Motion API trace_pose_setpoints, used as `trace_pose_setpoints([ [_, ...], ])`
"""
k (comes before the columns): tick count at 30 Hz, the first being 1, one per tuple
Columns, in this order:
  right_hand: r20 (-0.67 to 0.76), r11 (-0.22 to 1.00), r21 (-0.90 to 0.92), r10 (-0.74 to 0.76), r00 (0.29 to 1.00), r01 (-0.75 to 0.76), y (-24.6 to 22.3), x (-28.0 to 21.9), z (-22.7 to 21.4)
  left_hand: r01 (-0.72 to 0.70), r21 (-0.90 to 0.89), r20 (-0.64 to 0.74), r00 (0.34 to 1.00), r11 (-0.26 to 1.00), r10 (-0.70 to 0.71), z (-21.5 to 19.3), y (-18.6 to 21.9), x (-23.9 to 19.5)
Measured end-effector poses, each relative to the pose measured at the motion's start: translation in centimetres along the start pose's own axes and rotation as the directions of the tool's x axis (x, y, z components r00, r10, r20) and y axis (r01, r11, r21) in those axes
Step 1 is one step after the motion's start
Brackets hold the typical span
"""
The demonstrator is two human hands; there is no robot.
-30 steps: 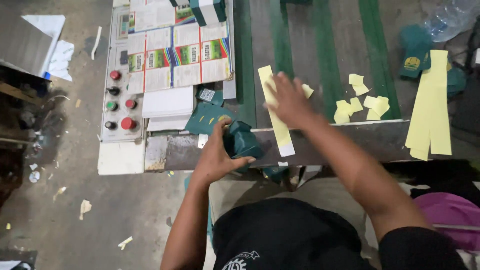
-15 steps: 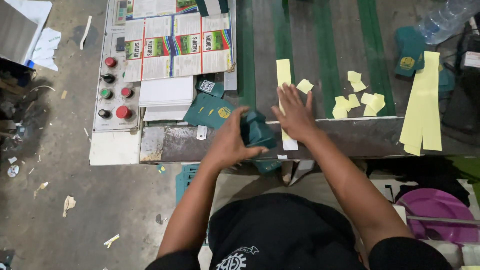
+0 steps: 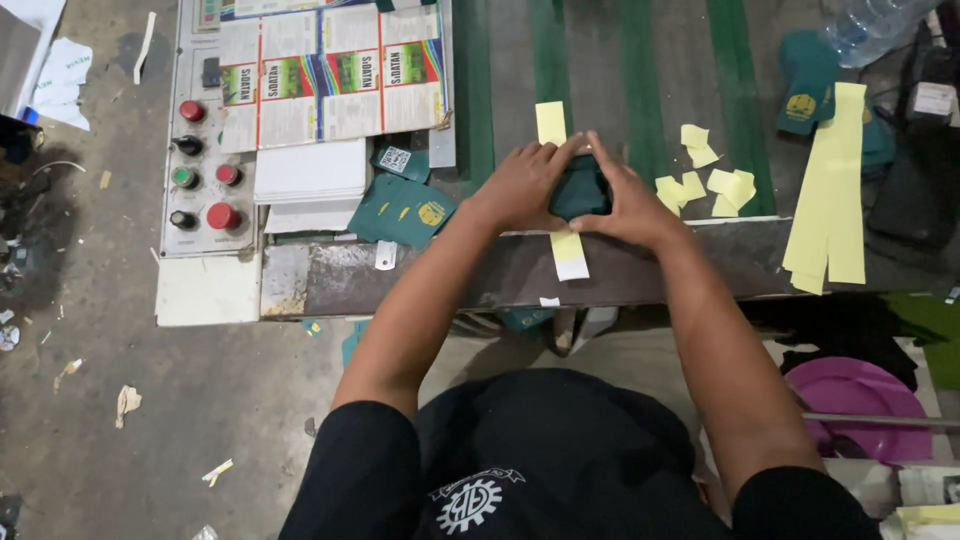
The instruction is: Applying labels and adhesive strips to small green boxes at a print shop workbench.
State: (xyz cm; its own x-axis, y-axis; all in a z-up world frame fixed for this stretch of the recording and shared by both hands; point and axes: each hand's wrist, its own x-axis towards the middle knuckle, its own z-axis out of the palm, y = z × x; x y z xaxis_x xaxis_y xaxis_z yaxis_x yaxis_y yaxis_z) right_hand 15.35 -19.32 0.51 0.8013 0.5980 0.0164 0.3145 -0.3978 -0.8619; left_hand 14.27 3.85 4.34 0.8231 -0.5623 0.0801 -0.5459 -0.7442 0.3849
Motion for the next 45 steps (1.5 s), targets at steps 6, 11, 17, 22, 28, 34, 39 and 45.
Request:
trace_pose_setpoints([
  [6,-0.062,0.999,-0.046,-0.013,0.998,0.01,1.1,-0.2,0.7,0.029,-0.181,-0.137,0.989,0.983,-0.054,-0.4,-0.1,-2.6],
  [11,-0.077,0.979,-0.178,-0.118,0.99,0.102,0.5,-0.2,1.8,0.065,-0.225,-0.216,0.97,0.972,-0.115,3.2,-2.1,-4.1],
  [17,-0.094,0.981,-0.193,-0.019,0.995,0.001,1.3,0.3,1.8,0.204,-0.281,-0.205,0.942,0.938,-0.266,4.2,-1.7,-3.9],
  [22,-0.031,0.964,-0.261,-0.069,0.997,0.059,0.5,0.7,1.4,0.229,-0.197,-0.226,0.935,0.953,-0.272,4.4,-1.8,-3.1],
  [28,-0.038,0.953,-0.275,-0.145,0.989,0.129,1.7,0.3,2.0,0.281,-0.14,-0.117,0.947,0.949,-0.298,5.6,-1.2,-3.6],
  [34,-0.043,0.968,-0.25,-0.052,0.998,0.039,2.1,-0.1,2.6,0.414,-0.117,-0.097,0.9,0.903,-0.425,7.3,-1.0,-4.4],
  [39,-0.061,0.954,-0.301,-0.009,0.998,-0.01,1.8,0.0,2.6,0.388,-0.063,-0.152,0.907,0.92,-0.393,7.2,-1.1,-4.2],
  [45,-0.048,0.937,-0.348,-0.038,0.998,0.019,1.8,-0.1,2.7,0.354,-0.053,-0.187,0.915,0.934,-0.357,6.9,-0.8,-4.3],
])
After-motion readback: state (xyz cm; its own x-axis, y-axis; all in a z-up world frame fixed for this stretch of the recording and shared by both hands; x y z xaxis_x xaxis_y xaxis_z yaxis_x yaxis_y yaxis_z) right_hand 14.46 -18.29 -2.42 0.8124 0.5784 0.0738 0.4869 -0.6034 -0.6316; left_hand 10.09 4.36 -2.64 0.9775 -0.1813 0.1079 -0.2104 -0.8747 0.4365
